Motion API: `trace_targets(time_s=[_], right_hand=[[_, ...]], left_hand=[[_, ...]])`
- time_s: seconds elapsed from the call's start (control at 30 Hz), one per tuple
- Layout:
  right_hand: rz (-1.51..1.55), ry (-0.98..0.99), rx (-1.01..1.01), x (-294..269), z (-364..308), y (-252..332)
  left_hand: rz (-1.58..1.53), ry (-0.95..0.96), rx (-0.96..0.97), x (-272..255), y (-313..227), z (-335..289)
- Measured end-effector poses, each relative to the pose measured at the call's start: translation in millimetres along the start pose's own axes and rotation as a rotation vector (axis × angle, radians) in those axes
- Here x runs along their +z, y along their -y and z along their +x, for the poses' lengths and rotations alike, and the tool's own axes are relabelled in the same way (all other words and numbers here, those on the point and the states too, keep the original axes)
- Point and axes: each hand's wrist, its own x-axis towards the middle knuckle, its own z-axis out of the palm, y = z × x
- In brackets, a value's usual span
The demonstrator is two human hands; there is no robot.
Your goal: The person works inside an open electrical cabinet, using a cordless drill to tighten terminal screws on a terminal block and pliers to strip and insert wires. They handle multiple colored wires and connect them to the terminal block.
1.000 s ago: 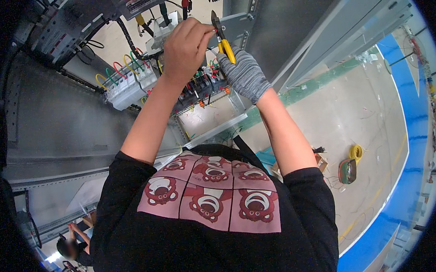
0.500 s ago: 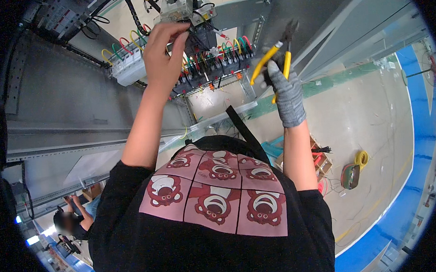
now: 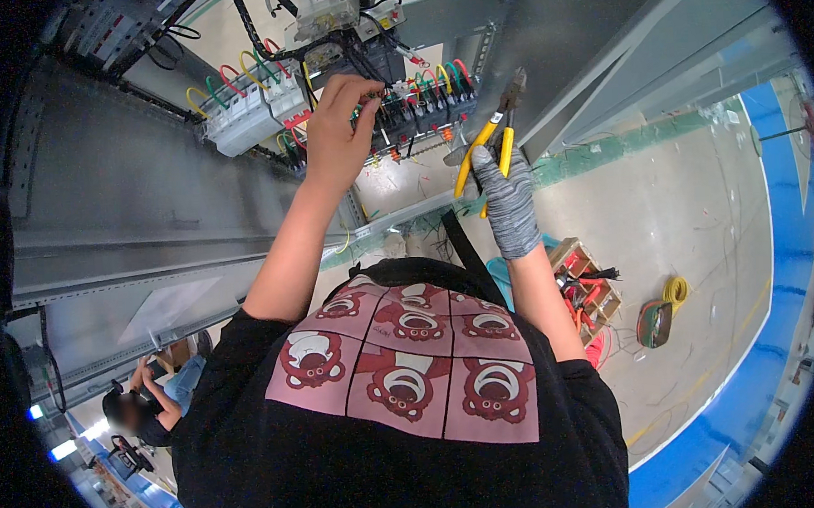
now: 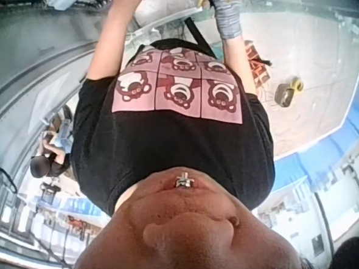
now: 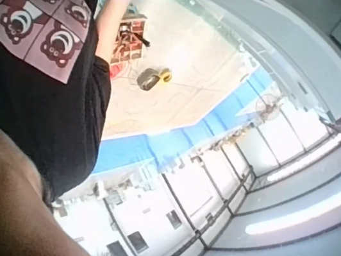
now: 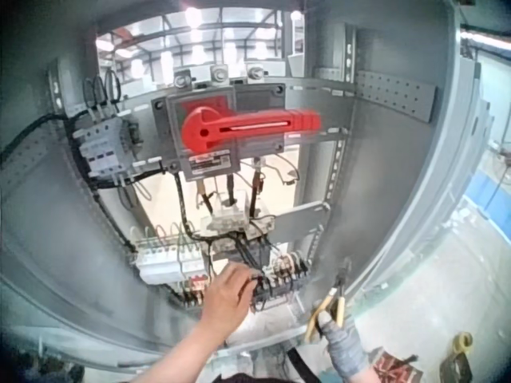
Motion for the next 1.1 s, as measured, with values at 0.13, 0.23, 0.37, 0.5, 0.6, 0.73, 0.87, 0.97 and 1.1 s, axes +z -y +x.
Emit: trace_targets(time_s=[0.13, 0.23, 0.37, 0.5, 0.6, 0.73, 0.87, 0.97, 1.1], right_hand=[[-0.033, 0.008, -0.042, 3, 2, -4], [-0.002, 0.03, -0.011, 3, 3, -13], [-0.095, -0.012, -0.009, 16, 3, -6], [-0.064, -0.009, -0.006, 20, 7, -6], [-0.095, -0.045, -0.05, 27, 8, 0], [-0.162, -0.128, -0.155, 40, 14, 12], [-0.144, -0.118, -0.294, 47, 32, 3], [-0.224, -0.096, -0.313, 59, 36, -3], [-0.297, -0.052, -0.415, 72, 41, -13]], left_hand=[[0.047, -0.028, 0.065, 3, 4, 4], [0.112, 0.029, 0.113, 0, 3, 10], [-0.523, -0.076, -0.481, 11, 2, -4], [-1.138, -0.044, -0.821, 35, -1, -12], [-1.32, 0.048, -0.782, 33, -1, -2], [-1.156, 0.035, -0.83, 29, -4, -6], [-1.112, 0.041, -0.847, 16, -13, -5], [-1.099, 0.058, -0.872, 8, -15, -3], [-1.05, 0.067, -0.902, 3, -15, 3]])
